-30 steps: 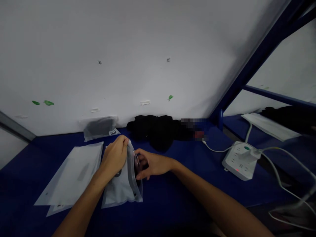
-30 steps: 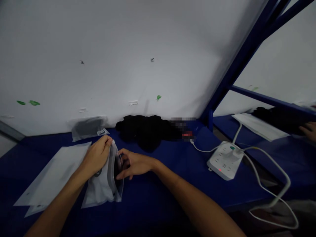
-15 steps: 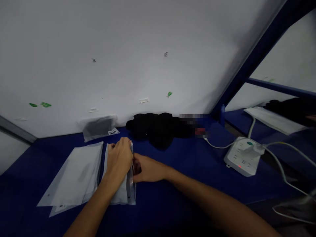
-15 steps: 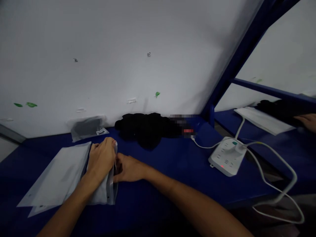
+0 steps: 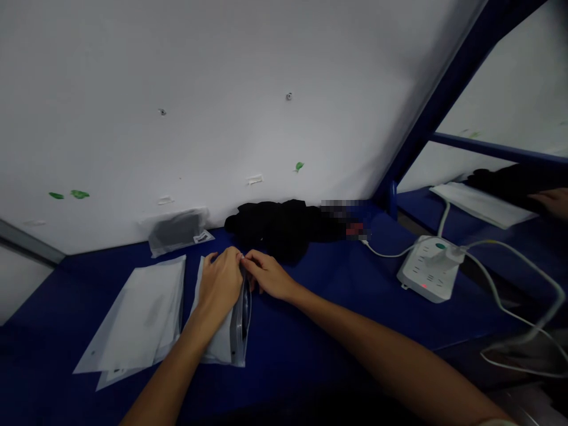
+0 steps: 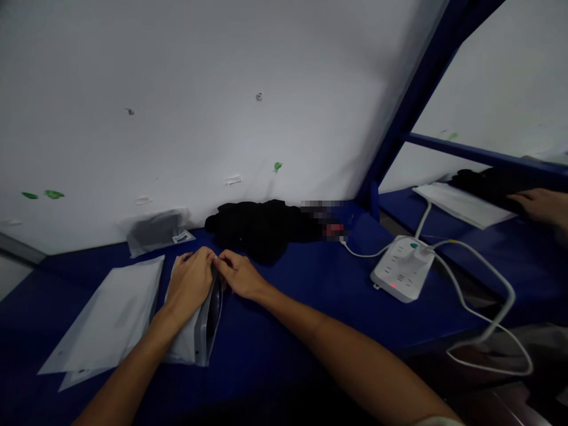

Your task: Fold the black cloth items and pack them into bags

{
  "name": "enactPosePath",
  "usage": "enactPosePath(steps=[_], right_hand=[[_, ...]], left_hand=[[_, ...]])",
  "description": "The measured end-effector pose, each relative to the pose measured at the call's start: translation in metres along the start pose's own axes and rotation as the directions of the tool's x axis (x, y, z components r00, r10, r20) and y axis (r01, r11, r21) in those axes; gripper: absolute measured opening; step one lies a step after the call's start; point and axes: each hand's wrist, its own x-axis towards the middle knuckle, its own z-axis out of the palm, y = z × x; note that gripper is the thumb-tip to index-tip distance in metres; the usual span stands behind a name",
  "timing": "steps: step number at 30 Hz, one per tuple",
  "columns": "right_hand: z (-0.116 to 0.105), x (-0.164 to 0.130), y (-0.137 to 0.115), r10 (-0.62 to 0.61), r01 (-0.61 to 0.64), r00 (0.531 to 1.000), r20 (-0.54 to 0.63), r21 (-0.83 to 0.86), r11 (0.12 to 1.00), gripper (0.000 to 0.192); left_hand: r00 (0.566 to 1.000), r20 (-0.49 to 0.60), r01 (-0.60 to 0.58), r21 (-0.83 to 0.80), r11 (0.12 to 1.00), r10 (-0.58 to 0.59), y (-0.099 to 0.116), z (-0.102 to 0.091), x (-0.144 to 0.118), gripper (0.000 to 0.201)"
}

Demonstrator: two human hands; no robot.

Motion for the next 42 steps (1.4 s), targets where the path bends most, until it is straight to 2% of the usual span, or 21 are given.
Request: enactPosePath(steps=[7, 9, 12, 16, 20, 27, 30, 32, 34, 35, 37, 38, 40, 42], right_hand=[[0.001, -0.001, -0.009, -0.013, 0.008, 0.998, -0.061, -0.089, 0.996, 0.015], [0.004, -0.005, -0.014, 0.01, -0.013, 1.0, -0.029, -0.106, 0.994, 0.014], [0.012, -0.016, -0.025, 0.055, -0.044, 0.995, 0.082, -0.131, 0.99, 0.014], [0.019, -0.028, -0.038, 0.03, 0.014, 0.976, 0.214, -0.2, 0.98, 0.016], [0.019, -0.03, -0.042, -0.011, 0.09, 0.969, 0.245, -0.314, 0.945, 0.015], [0.013, -0.028, -0.042, -0.068, 0.18, 0.968, 0.243, -0.477, 0.86, 0.016], [0.01, -0.029, -0.041, -0.153, 0.268, 0.958, 0.241, -0.576, 0.773, 0.016], [0.007, -0.029, -0.039, -0.213, 0.316, 0.948, 0.238, -0.609, 0.727, 0.018], [0.003, -0.027, -0.034, -0.22, 0.293, 0.956, 0.194, -0.605, 0.741, 0.016], [0.001, -0.025, -0.032, -0.203, 0.258, 0.966, 0.16, -0.591, 0.764, 0.014], [-0.003, -0.019, -0.027, -0.154, 0.179, 0.984, 0.091, -0.537, 0.824, 0.01], [-0.006, -0.017, -0.025, -0.13, 0.146, 0.989, 0.065, -0.503, 0.852, 0.01], [-0.012, -0.013, -0.022, -0.091, 0.104, 0.995, 0.051, -0.431, 0.896, 0.012], [-0.018, -0.01, -0.022, -0.042, 0.082, 0.992, 0.118, -0.364, 0.928, 0.014]], left_hand=[[0.999, 0.026, 0.043, -0.026, 0.999, -0.042, 0.005, -0.002, -0.001, 0.026], [0.994, 0.001, 0.106, -0.019, 0.994, -0.106, 0.003, -0.005, 0.001, 0.024], [0.978, -0.06, 0.201, -0.01, 0.98, -0.201, -0.008, -0.013, 0.006, 0.023], [0.937, -0.148, 0.321, -0.001, 0.947, -0.318, -0.025, -0.027, 0.012, 0.023], [0.905, -0.175, 0.393, -0.012, 0.92, -0.389, -0.034, -0.035, 0.014, 0.022], [0.893, -0.184, 0.41, -0.05, 0.911, -0.412, -0.042, -0.04, 0.013, 0.029], [0.904, -0.206, 0.369, -0.065, 0.927, -0.374, -0.042, -0.036, 0.013, 0.031], [0.933, -0.22, 0.278, -0.06, 0.959, -0.284, -0.039, -0.033, 0.013, 0.028], [0.983, -0.17, 0.067, -0.052, 0.996, -0.075, -0.034, -0.031, 0.011, 0.032], [0.993, -0.104, -0.064, -0.064, 0.996, 0.057, -0.032, -0.031, 0.009, 0.036], [0.96, 0.071, -0.257, -0.146, 0.955, 0.27, -0.028, -0.031, 0.007, 0.041], [0.935, 0.148, -0.292, -0.197, 0.936, 0.322, -0.027, -0.031, 0.005, 0.04], [0.904, 0.243, -0.29, -0.26, 0.921, 0.353, -0.025, -0.032, 0.004, 0.034], [0.897, 0.277, -0.272, -0.267, 0.924, 0.344, -0.026, -0.031, 0.003, 0.027]])
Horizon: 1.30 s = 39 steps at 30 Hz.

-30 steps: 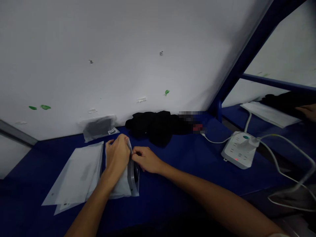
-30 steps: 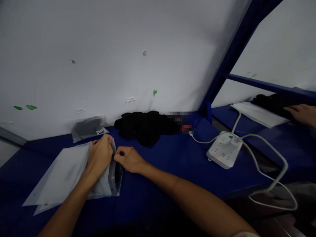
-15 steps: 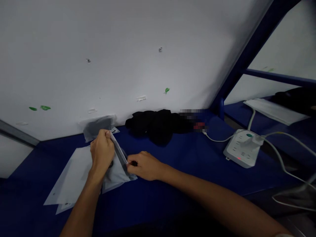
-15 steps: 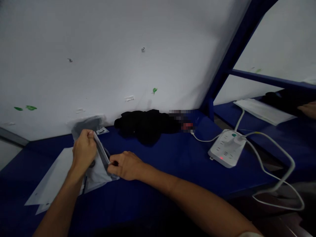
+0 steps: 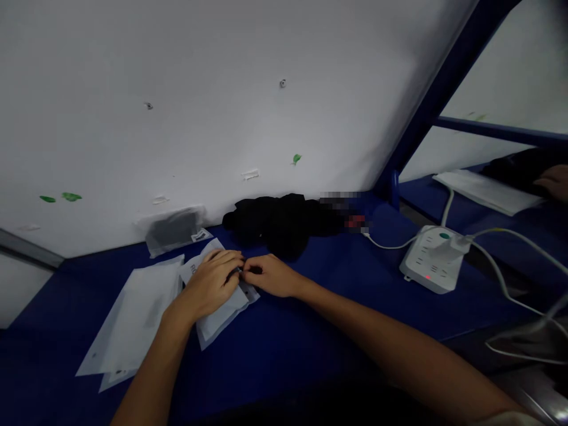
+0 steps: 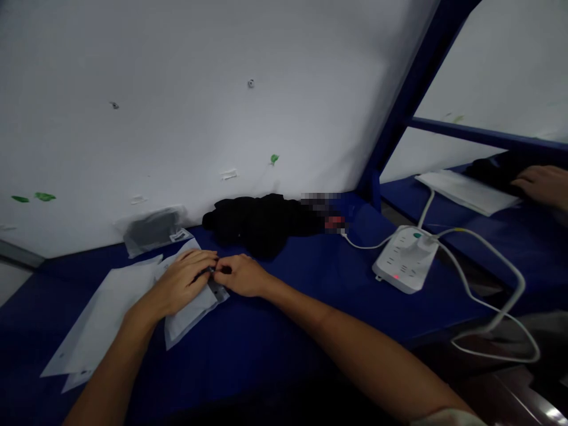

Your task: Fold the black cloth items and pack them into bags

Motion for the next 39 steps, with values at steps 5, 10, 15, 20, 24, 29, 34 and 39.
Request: enactPosePath(steps=[5, 10, 15, 20, 24, 29, 34, 39], right_hand=[[-0.003, -0.002, 0.002, 0.022, -0.045, 0.987, 0.161, 0.139, 0.989, 0.039], [0.004, 0.001, 0.006, 0.117, -0.131, 0.991, 0.067, 0.261, 0.956, 0.043], [0.002, 0.004, 0.002, 0.165, -0.213, 0.975, 0.149, 0.416, 0.884, 0.029], [0.012, 0.002, 0.0, 0.104, -0.1, 0.994, 0.025, 0.549, 0.83, 0.023], [0.016, 0.001, 0.006, 0.062, -0.038, 0.997, -0.04, 0.43, 0.902, 0.015], [0.013, -0.001, 0.003, 0.02, 0.004, 0.997, -0.075, 0.305, 0.952, 0.014], [0.006, -0.003, -0.001, -0.025, 0.025, 1.0, -0.003, 0.171, 0.985, 0.016], [0.001, -0.001, 0.008, 0.058, -0.113, 0.961, 0.269, 0.197, 0.974, 0.021]], left_hand=[[0.997, 0.0, 0.077, 0.045, 0.996, -0.077, -0.007, 0.005, 0.001, 0.019], [0.996, -0.034, 0.09, 0.053, 0.994, -0.089, -0.011, 0.01, 0.001, 0.021], [0.993, -0.087, 0.077, -0.02, 0.997, -0.079, -0.007, 0.0, -0.002, 0.024], [0.991, -0.09, 0.098, -0.052, 0.994, -0.103, -0.003, -0.014, -0.006, 0.02], [0.994, -0.046, 0.099, -0.043, 0.994, -0.101, -0.003, -0.016, -0.006, 0.011], [0.994, -0.016, 0.104, -0.07, 0.992, -0.106, -0.008, -0.011, -0.004, 0.013], [0.988, 0.026, 0.152, -0.14, 0.978, -0.15, -0.007, -0.01, -0.004, 0.015], [0.977, 0.123, 0.189, -0.144, 0.971, -0.171, -0.004, -0.007, -0.004, 0.018]])
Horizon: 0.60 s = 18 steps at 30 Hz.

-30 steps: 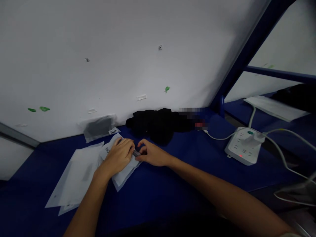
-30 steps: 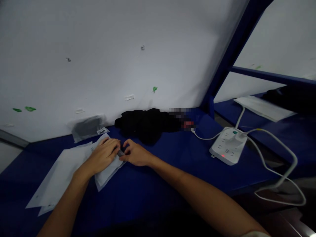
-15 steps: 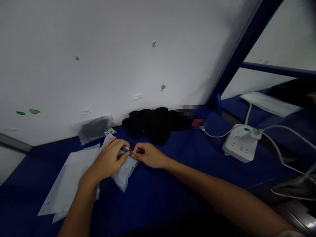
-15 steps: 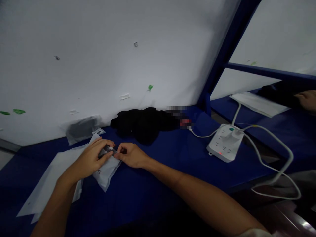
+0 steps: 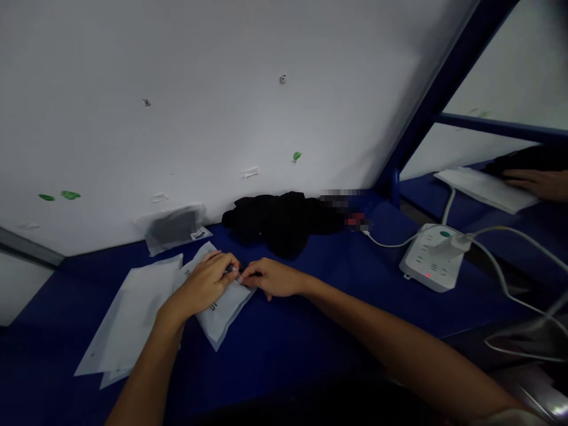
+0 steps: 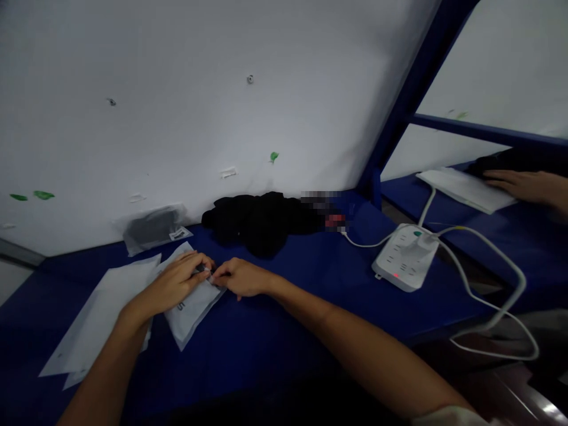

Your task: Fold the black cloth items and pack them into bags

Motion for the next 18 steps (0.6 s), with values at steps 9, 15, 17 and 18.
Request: enactPosePath(steps=[9, 15, 17, 18], right_hand=[[0.009, 0.006, 0.004, 0.077, -0.033, 0.982, -0.171, 0.246, 0.969, 0.029], [0.008, 0.0, -0.004, -0.108, 0.068, 0.978, -0.179, -0.216, 0.974, 0.023], [0.006, -0.002, -0.005, -0.187, 0.114, 0.969, -0.16, -0.382, 0.917, 0.018], [0.004, -0.002, -0.005, -0.203, 0.122, 0.968, -0.147, -0.431, 0.894, 0.016]], left_hand=[[0.994, -0.084, 0.067, -0.006, 0.998, -0.067, 0.0, 0.012, 0.003, 0.007], [0.996, -0.087, 0.032, -0.065, 0.997, -0.038, 0.007, 0.016, 0.003, 0.018], [0.996, -0.084, 0.024, -0.064, 0.998, -0.029, 0.007, 0.017, 0.002, 0.02], [0.996, -0.08, 0.025, -0.07, 0.997, -0.03, 0.008, 0.017, 0.002, 0.02]])
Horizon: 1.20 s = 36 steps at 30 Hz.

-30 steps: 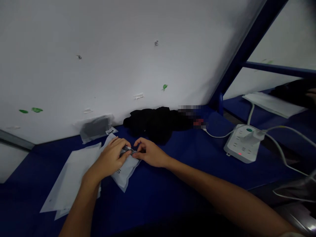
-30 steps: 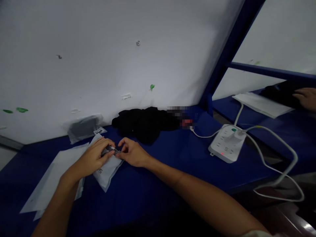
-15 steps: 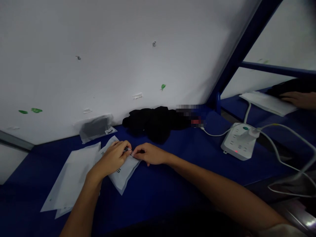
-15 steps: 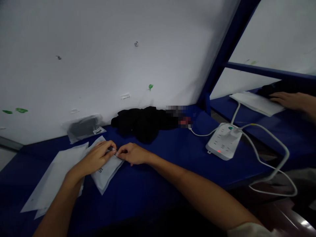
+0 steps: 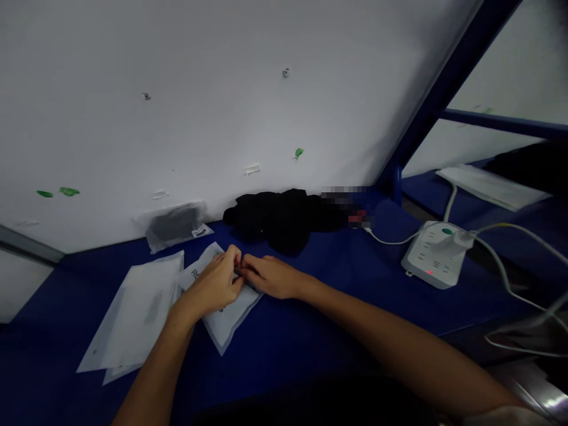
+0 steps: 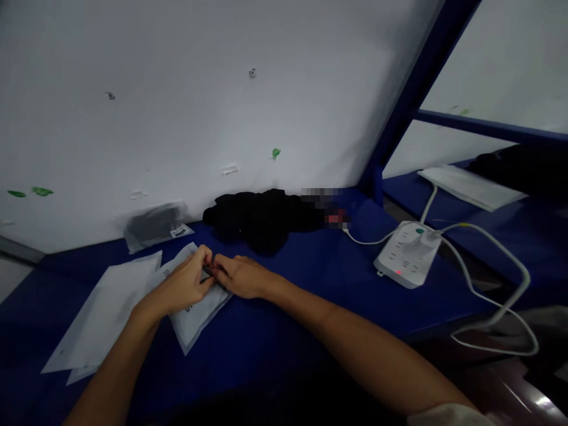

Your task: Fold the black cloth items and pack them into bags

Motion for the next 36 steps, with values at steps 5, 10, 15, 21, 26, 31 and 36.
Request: enactPosePath(steps=[5, 10, 15, 21, 26, 31, 36], right_hand=[[-0.005, 0.002, 0.003, 0.015, -0.019, 0.998, 0.053, 0.063, 0.998, 0.02], [-0.002, 0.002, 0.002, -0.017, 0.018, 1.0, 0.017, -0.042, 0.999, 0.02], [-0.001, 0.003, 0.003, -0.029, 0.031, 0.997, 0.066, -0.023, 0.999, 0.011], [-0.004, 0.004, 0.005, -0.059, 0.054, 0.997, 0.058, 0.074, 0.996, 0.014], [-0.007, 0.006, 0.005, 0.015, -0.067, 0.985, 0.169, 0.304, 0.95, 0.011], [-0.012, 0.007, 0.006, 0.074, -0.195, 0.959, 0.273, 0.45, 0.871, 0.01], [-0.012, 0.002, 0.007, 0.051, -0.121, 0.98, 0.193, 0.373, 0.92, 0.012]], left_hand=[[0.999, 0.037, 0.03, -0.122, 0.992, -0.025, -0.001, -0.004, -0.002, 0.014], [0.998, 0.028, 0.068, -0.125, 0.99, -0.065, 0.0, -0.004, -0.001, 0.015], [0.994, 0.076, 0.091, -0.154, 0.984, -0.08, 0.002, -0.007, -0.001, 0.007], [0.994, 0.1, 0.056, -0.116, 0.992, -0.044, -0.002, -0.007, -0.003, 0.006], [0.998, 0.067, 0.025, -0.106, 0.994, -0.018, -0.002, -0.003, -0.004, 0.006], [1.0, 0.007, -0.016, -0.07, 0.997, 0.016, 0.001, -0.004, -0.003, 0.008], [0.998, 0.027, -0.065, 0.007, 0.998, 0.065, 0.0, -0.006, 0.001, 0.011]])
